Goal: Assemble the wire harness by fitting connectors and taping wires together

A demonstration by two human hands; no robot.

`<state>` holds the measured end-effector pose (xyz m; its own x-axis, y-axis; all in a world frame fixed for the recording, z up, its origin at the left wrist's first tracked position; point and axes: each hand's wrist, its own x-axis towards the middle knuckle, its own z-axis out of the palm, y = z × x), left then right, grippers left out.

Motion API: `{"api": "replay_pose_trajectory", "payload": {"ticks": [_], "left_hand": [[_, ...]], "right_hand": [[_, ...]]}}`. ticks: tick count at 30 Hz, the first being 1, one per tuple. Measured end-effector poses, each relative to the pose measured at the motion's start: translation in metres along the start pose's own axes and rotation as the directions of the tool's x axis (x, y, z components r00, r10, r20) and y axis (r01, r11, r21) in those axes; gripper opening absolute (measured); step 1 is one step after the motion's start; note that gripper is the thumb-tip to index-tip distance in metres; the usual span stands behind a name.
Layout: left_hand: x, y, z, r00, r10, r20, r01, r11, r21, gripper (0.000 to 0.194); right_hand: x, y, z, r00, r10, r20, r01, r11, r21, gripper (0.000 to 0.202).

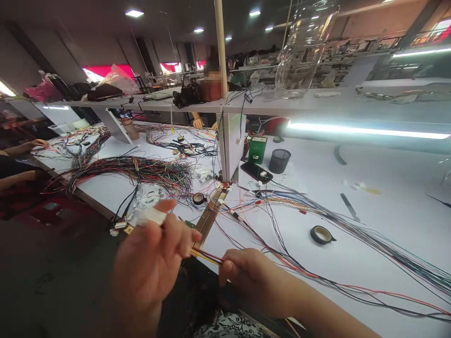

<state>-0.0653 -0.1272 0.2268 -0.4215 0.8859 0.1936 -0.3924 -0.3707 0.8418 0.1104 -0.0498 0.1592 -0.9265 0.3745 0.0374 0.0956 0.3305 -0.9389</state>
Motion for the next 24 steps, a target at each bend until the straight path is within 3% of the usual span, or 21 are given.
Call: {"api": "replay_pose_trajectory", "payload": {"ticks": [2, 5, 8, 10, 14, 19, 22, 24], "left_hand": [[0.005, 0.01, -0.005, 0.994, 0.061, -0.093, -0.066, 0.996, -0.054, 0.028], [0.013, 0.019, -0.016, 0.981, 0.086, -0.175, -0.107, 0.987, -0.117, 0.027], [0.019, 0.022, -0.026, 0.98, 0.05, -0.191, -0.08, 0.985, -0.153, 0.026], [0.022, 0.021, -0.033, 0.979, 0.032, -0.2, -0.065, 0.984, -0.165, 0.025], [0.028, 0.015, -0.045, 0.978, -0.019, -0.208, -0.026, 0.977, -0.214, 0.026], [0.029, 0.008, -0.048, 0.983, 0.012, -0.184, -0.042, 0.987, -0.158, 0.023], [0.016, 0.0, -0.04, 0.99, 0.078, -0.115, -0.084, 0.995, -0.048, 0.025], [0.003, -0.012, -0.032, 0.999, 0.046, -0.018, -0.046, 0.998, 0.041, 0.028]], "right_hand": [[-0.006, 0.03, 0.005, 0.999, 0.023, -0.042, -0.031, 0.978, -0.208, 0.041], [-0.02, 0.085, 0.014, 0.99, 0.059, -0.128, -0.116, 0.857, -0.502, 0.041], [-0.039, 0.132, 0.017, 0.987, 0.014, -0.159, -0.117, 0.742, -0.66, 0.038], [-0.049, 0.15, 0.014, 0.985, -0.013, -0.174, -0.119, 0.679, -0.724, 0.036], [-0.058, 0.162, 0.007, 0.984, -0.043, -0.173, -0.108, 0.626, -0.772, 0.03], [-0.057, 0.164, 0.0, 0.984, -0.056, -0.17, -0.086, 0.686, -0.722, 0.032], [-0.056, 0.152, -0.005, 0.989, -0.083, -0.121, -0.019, 0.749, -0.662, 0.041], [-0.053, 0.132, -0.01, 0.991, -0.083, -0.106, -0.001, 0.783, -0.622, 0.055]]}}
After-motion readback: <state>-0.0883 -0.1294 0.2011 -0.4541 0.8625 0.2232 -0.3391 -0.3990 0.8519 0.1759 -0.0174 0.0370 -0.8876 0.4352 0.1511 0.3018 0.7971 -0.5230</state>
